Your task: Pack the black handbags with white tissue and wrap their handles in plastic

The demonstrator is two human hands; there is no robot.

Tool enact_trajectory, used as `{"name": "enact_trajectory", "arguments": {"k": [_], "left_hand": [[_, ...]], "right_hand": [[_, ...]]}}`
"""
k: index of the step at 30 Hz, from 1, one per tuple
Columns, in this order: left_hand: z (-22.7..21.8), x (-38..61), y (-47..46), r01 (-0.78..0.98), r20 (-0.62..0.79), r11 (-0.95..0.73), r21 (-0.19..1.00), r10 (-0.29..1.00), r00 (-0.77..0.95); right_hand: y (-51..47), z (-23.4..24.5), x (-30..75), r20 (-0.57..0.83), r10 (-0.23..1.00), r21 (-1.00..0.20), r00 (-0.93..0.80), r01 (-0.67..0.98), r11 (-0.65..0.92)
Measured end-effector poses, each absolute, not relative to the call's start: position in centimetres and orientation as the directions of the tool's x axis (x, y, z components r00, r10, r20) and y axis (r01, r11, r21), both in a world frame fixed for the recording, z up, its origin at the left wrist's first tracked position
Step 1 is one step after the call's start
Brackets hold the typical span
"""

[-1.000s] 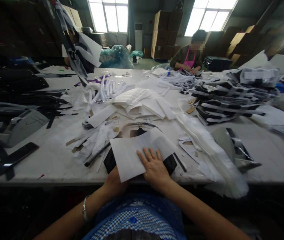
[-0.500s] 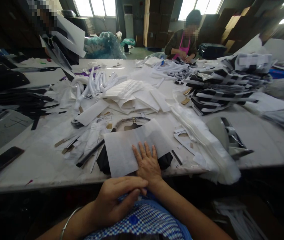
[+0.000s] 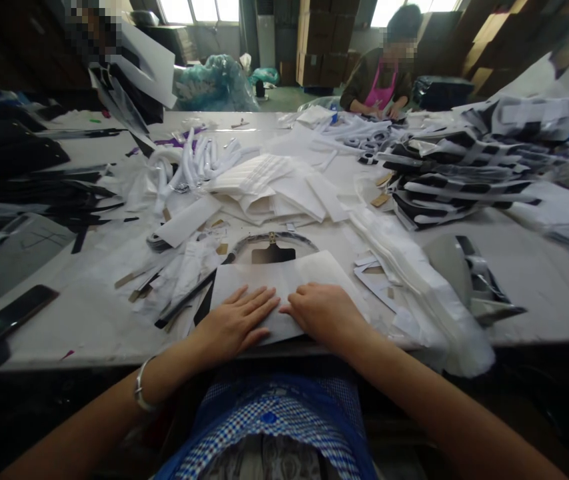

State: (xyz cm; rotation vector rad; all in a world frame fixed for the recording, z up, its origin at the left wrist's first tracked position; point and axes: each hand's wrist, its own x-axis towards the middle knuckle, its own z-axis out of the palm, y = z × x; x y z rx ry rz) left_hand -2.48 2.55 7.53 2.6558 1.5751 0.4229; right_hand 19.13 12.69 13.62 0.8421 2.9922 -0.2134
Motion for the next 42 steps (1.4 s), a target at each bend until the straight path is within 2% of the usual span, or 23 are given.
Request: {"name": "enact_trajectory", "arguments": {"k": [2,4,7,13,15,18,21,25,27,31,34,42], "left_hand": [[7.9,-3.4,2.8,0.844,0.184,-0.511,0.161,0.856,0.483],[7.9,-4.3,3.0,0.830,0.146,-0.534,0.162,0.845,0.515],[8.0,-5.0,3.2,0.811,0.100,-0.560,0.173,0.829,0.551],[8.8,-3.9,3.3,0.842,0.048,-0.527,0.114,0.850,0.525],[8.6,-3.6,3.1,0.824,0.069,-0.551,0.133,0.835,0.547],[7.0,-3.8,2.6,0.790,0.149,-0.566,0.238,0.825,0.546],[4.9,-4.2,1.6,0.780,0.230,-0.535,0.323,0.844,0.484],[3.5,-4.2,0.4,0.808,0.297,-0.497,0.318,0.861,0.413],[3.4,-4.1,0.1,0.817,0.298,-0.492,0.301,0.862,0.409],[3.8,-4.1,0.4,0.829,0.287,-0.490,0.268,0.862,0.417],[4.1,-4.4,0.6,0.835,0.279,-0.485,0.260,0.866,0.415],[4.7,-5.4,0.7,0.853,0.231,-0.476,0.213,0.873,0.429]], "right_hand": [[13.6,12.9,18.6,-0.016,0.410,-0.098,-0.912,0.410,0.907],[13.9,11.6,18.5,0.074,0.339,-0.135,-0.938,0.327,0.935],[13.3,9.8,18.9,0.124,0.377,-0.174,-0.918,0.354,0.919],[12.7,8.1,18.7,0.035,0.386,-0.177,-0.922,0.374,0.910],[12.8,7.7,18.6,0.020,0.374,-0.187,-0.927,0.364,0.913],[12.7,6.8,18.8,0.044,0.381,-0.218,-0.924,0.363,0.906],[12.1,5.7,19.5,0.168,0.398,-0.282,-0.902,0.343,0.896],[11.6,4.7,20.2,0.343,0.409,-0.357,-0.846,0.286,0.890],[11.6,5.0,20.1,0.324,0.409,-0.348,-0.853,0.295,0.890],[11.8,6.5,19.3,0.175,0.384,-0.264,-0.906,0.333,0.905],[11.9,7.6,18.5,0.113,0.394,-0.213,-0.912,0.365,0.906],[12.6,9.7,16.8,-0.005,0.364,-0.182,-0.932,0.358,0.916]]}}
